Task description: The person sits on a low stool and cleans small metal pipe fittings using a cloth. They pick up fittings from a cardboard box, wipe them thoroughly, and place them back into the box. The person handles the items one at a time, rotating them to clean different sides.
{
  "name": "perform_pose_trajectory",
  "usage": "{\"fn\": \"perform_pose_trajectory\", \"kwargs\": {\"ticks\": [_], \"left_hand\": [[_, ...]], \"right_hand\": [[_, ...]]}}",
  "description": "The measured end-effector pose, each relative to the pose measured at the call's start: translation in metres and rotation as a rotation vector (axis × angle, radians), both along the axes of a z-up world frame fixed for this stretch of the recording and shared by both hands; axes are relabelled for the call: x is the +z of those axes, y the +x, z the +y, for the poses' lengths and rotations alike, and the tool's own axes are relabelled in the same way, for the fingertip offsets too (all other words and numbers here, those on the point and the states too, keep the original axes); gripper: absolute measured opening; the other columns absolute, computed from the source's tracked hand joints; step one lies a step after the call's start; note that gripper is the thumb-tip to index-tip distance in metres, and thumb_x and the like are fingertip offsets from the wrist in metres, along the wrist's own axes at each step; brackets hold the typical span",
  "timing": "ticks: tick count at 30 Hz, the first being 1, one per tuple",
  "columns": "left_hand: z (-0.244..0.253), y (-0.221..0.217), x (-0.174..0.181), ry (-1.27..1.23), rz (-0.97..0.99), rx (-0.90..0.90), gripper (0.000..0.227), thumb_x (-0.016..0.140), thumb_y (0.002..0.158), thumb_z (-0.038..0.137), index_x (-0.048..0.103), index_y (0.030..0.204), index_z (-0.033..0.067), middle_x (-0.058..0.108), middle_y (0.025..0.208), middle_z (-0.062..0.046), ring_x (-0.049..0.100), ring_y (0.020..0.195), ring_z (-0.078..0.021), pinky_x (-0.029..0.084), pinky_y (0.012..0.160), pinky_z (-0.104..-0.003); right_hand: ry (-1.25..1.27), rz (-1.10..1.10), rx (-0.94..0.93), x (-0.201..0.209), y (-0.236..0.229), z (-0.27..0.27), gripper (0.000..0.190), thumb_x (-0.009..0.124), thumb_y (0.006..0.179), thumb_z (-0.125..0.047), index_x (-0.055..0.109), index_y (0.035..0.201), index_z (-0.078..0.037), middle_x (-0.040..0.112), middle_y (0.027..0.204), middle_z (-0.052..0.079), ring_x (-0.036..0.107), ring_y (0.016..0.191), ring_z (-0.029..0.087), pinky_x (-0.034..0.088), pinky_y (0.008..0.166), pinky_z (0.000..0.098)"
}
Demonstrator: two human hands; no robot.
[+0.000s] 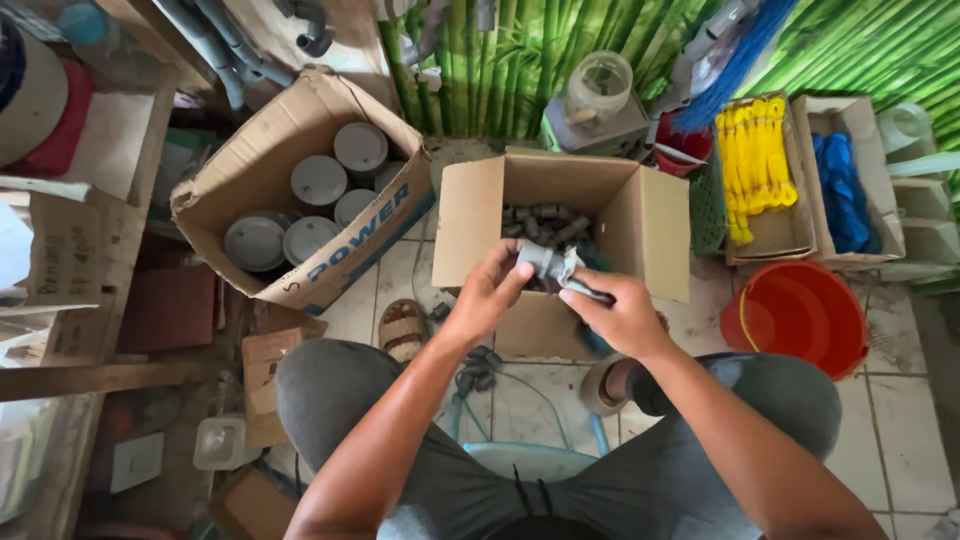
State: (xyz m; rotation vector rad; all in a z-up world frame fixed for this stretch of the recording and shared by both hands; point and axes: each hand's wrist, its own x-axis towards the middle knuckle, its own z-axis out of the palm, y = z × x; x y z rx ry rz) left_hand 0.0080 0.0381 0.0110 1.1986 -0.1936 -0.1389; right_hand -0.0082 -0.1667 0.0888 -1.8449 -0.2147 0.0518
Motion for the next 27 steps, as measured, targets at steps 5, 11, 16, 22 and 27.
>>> {"fn": "perform_pose_trajectory", "kwargs": {"ticks": [5, 11, 16, 22, 27], "left_hand": [[-0.004, -0.003, 0.004, -0.028, -0.079, 0.030, 0.037, 0.058, 0.105, 0.008, 0.049, 0.140, 0.0001, 0.056, 0.101, -0.012, 0.049, 0.089, -0.0130, 0.042, 0.078, -0.031], [-0.010, -0.009, 0.069, -0.320, 0.270, 0.223, 0.020, 0.052, 0.108, 0.024, 0.058, 0.117, 0.0071, 0.044, 0.063, 0.004, 0.039, 0.043, -0.0011, 0.029, 0.041, -0.015], [-0.001, -0.004, 0.079, -0.366, 0.384, 0.332, 0.037, 0.057, 0.106, 0.039, 0.061, 0.093, 0.0049, 0.037, 0.048, -0.002, 0.030, 0.036, -0.0080, 0.027, 0.039, -0.023], [-0.014, 0.002, -0.007, -0.077, 0.529, 0.358, 0.056, 0.061, 0.099, 0.058, 0.067, 0.097, 0.0016, 0.057, 0.066, -0.012, 0.053, 0.049, -0.0098, 0.041, 0.043, -0.019], [-0.023, -0.001, -0.020, 0.274, 0.258, 0.164, 0.057, 0.043, 0.109, 0.054, 0.076, 0.098, 0.0085, 0.064, 0.060, -0.010, 0.060, 0.051, -0.0141, 0.053, 0.049, -0.027]], "right_hand": [[0.638, 0.577, 0.043, -0.037, 0.004, -0.011, 0.021, 0.066, 0.094, -0.004, 0.070, 0.114, -0.004, 0.053, 0.071, 0.011, 0.045, 0.048, 0.012, 0.041, 0.039, 0.0285], [0.594, 0.586, 0.098, -0.041, 0.002, -0.008, 0.032, 0.067, 0.091, 0.000, 0.069, 0.122, 0.001, 0.055, 0.074, 0.013, 0.050, 0.052, 0.011, 0.044, 0.040, 0.0287], [0.479, 0.465, -0.021, -0.038, 0.007, -0.019, 0.035, 0.067, 0.088, 0.002, 0.067, 0.122, 0.006, 0.058, 0.071, 0.020, 0.057, 0.047, 0.019, 0.049, 0.039, 0.0333], [0.588, 0.324, -0.132, -0.043, 0.020, -0.022, 0.026, 0.061, 0.100, -0.010, 0.066, 0.123, 0.000, 0.061, 0.078, 0.022, 0.061, 0.052, 0.022, 0.053, 0.041, 0.0348], [0.258, 0.056, -0.026, -0.024, 0.002, -0.004, 0.029, 0.068, 0.096, -0.011, 0.068, 0.123, -0.002, 0.067, 0.091, 0.020, 0.060, 0.071, 0.019, 0.050, 0.059, 0.0328]]}}
